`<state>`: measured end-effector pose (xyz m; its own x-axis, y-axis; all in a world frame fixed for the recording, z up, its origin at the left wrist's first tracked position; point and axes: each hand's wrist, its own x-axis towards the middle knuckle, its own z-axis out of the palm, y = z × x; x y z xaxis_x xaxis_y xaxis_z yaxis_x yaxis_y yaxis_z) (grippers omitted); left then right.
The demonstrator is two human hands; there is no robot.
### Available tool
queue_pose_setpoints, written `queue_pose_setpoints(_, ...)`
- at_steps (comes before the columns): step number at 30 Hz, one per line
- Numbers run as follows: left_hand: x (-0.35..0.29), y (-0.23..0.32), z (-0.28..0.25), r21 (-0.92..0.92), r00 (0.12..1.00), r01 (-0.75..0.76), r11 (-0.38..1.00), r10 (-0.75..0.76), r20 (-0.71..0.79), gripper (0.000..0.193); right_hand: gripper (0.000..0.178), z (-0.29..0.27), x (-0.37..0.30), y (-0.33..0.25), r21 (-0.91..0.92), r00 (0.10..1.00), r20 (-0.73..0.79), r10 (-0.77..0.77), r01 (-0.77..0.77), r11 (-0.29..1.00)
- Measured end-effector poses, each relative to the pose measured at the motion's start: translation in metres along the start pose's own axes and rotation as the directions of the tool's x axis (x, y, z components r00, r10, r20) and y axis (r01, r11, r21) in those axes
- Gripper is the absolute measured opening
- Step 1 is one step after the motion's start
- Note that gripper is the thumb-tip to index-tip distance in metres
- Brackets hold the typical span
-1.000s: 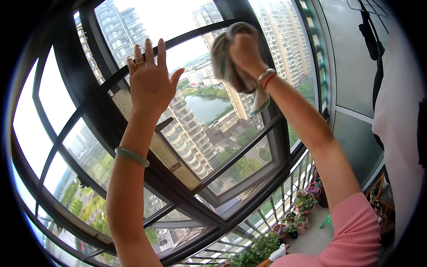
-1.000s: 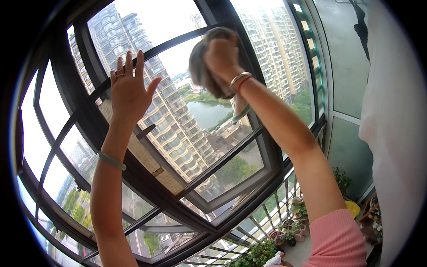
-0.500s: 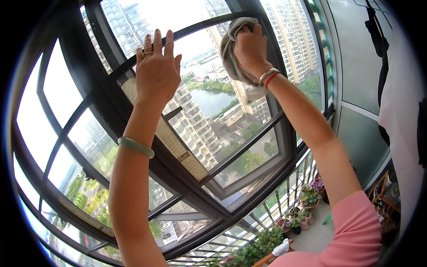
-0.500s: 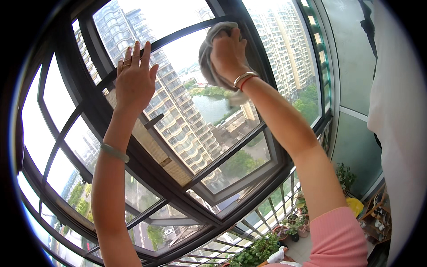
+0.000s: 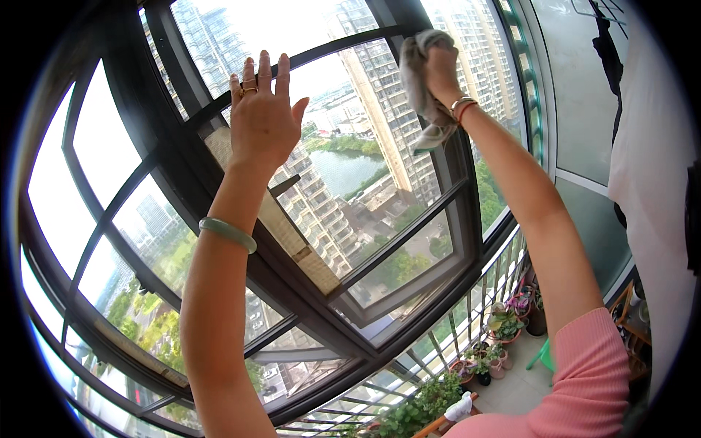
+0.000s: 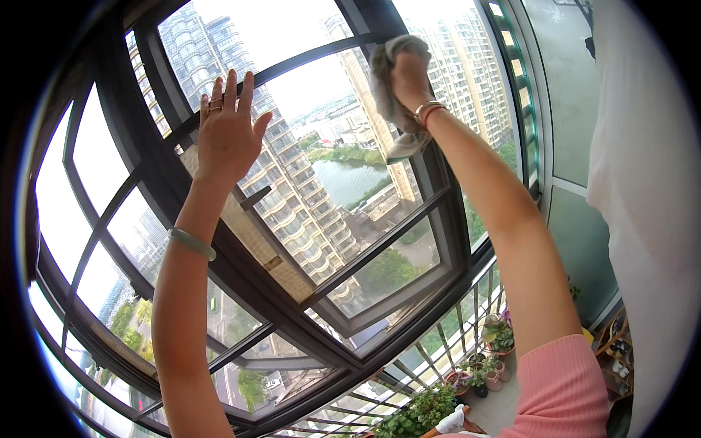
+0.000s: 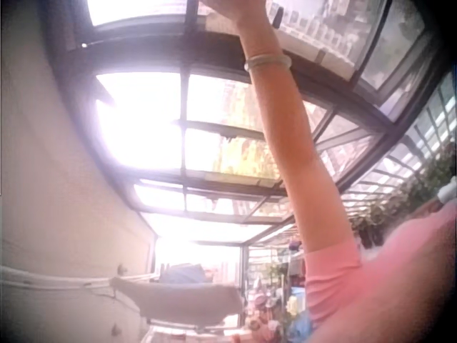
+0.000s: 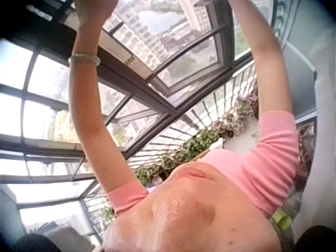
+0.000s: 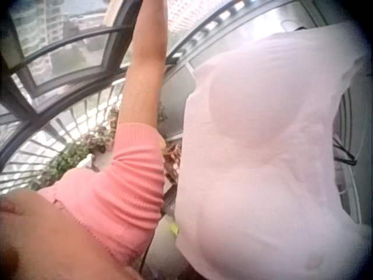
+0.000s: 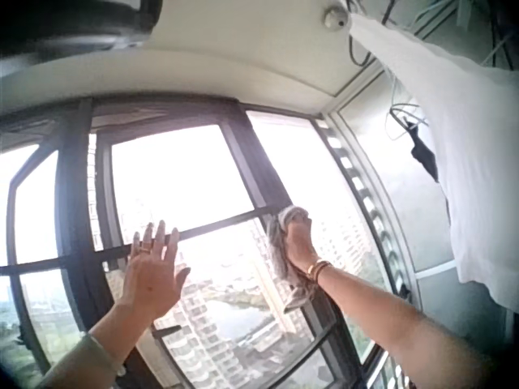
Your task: The person cleans the window frames and glass panes on a balcony using a cloth. They wipe the metal frames and glass surfaces, then rinse the cloth in a green basin of water and wring it out before resuming the cleaning task.
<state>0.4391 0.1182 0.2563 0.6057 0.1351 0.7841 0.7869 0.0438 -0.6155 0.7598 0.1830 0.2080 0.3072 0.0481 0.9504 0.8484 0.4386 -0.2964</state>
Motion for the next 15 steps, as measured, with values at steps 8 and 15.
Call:
queue_pose_setpoints(8,-0.009,-0.031,0.005,-0.144,0.996,-0.086,0.986,0.081,-0.037,0.047,0.015,0.056,-0.098,-0.183,0.169,0.794,-0.05,-0.606,0.604,0.779)
queue_pose_setpoints(15,-0.049,-0.009,-0.042,-0.053,0.983,-0.114,0.992,0.105,-0.15,0.042,0.007,0.056,-0.038,-0.055,-0.158,0.899,0.048,-0.435,0.437,0.885)
